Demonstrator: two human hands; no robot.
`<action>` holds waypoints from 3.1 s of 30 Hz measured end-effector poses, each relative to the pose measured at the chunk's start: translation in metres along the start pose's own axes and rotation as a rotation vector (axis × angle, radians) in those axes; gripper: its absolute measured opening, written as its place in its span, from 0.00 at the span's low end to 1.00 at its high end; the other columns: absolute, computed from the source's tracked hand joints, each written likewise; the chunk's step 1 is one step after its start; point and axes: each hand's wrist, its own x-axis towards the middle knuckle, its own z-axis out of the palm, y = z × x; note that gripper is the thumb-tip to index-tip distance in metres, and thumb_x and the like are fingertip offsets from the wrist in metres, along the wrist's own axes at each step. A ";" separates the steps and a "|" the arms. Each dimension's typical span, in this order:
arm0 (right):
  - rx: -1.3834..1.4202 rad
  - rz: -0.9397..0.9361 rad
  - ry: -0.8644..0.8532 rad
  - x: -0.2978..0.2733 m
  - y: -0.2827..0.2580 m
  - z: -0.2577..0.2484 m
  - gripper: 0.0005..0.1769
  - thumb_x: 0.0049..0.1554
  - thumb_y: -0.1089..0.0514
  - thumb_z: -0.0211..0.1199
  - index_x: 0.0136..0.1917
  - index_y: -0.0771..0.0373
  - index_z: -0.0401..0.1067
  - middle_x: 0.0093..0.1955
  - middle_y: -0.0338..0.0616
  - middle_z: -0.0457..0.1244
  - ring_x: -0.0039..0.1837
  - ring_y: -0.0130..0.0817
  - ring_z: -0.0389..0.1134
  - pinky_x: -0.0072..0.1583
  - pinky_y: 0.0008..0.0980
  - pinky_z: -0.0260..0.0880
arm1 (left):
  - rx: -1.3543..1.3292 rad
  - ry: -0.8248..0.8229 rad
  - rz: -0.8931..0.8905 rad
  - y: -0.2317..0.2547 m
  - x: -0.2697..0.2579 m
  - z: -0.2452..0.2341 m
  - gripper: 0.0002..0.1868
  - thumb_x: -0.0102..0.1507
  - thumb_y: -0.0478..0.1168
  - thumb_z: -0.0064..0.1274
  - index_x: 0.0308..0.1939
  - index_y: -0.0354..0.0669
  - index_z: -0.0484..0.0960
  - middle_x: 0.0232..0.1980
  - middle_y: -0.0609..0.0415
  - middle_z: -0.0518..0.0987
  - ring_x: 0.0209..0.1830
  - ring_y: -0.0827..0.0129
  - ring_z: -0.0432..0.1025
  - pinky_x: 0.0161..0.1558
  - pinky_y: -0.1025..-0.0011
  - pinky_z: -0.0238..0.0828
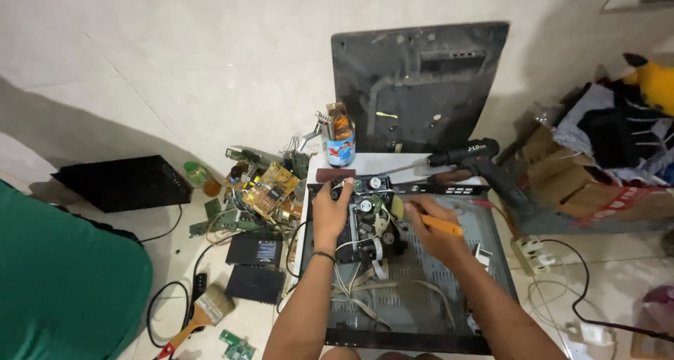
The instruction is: Disassembling and cleaning the internal components of an electronic device using a brush and a small tool.
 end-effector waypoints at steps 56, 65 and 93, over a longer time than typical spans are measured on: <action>0.020 0.090 -0.222 0.002 0.014 -0.002 0.18 0.63 0.49 0.58 0.53 0.63 0.82 0.49 0.62 0.73 0.55 0.61 0.74 0.56 0.53 0.74 | -0.027 -0.030 -0.002 0.002 -0.001 -0.002 0.47 0.69 0.64 0.47 0.70 0.17 0.62 0.67 0.20 0.68 0.71 0.38 0.63 0.64 0.47 0.68; -0.067 0.056 -0.136 0.007 0.038 -0.009 0.27 0.67 0.47 0.52 0.33 0.61 0.77 0.26 0.49 0.68 0.34 0.46 0.71 0.47 0.42 0.71 | -0.025 -0.056 -0.025 0.008 0.000 -0.004 0.45 0.70 0.61 0.46 0.72 0.19 0.61 0.69 0.21 0.67 0.73 0.37 0.61 0.66 0.43 0.64; 0.074 -0.016 -0.092 -0.012 -0.008 -0.002 0.16 0.65 0.45 0.58 0.44 0.56 0.76 0.36 0.51 0.70 0.44 0.54 0.74 0.46 0.44 0.73 | 0.059 0.117 0.088 -0.049 0.028 0.007 0.40 0.67 0.64 0.51 0.62 0.26 0.78 0.57 0.27 0.79 0.64 0.36 0.70 0.64 0.46 0.66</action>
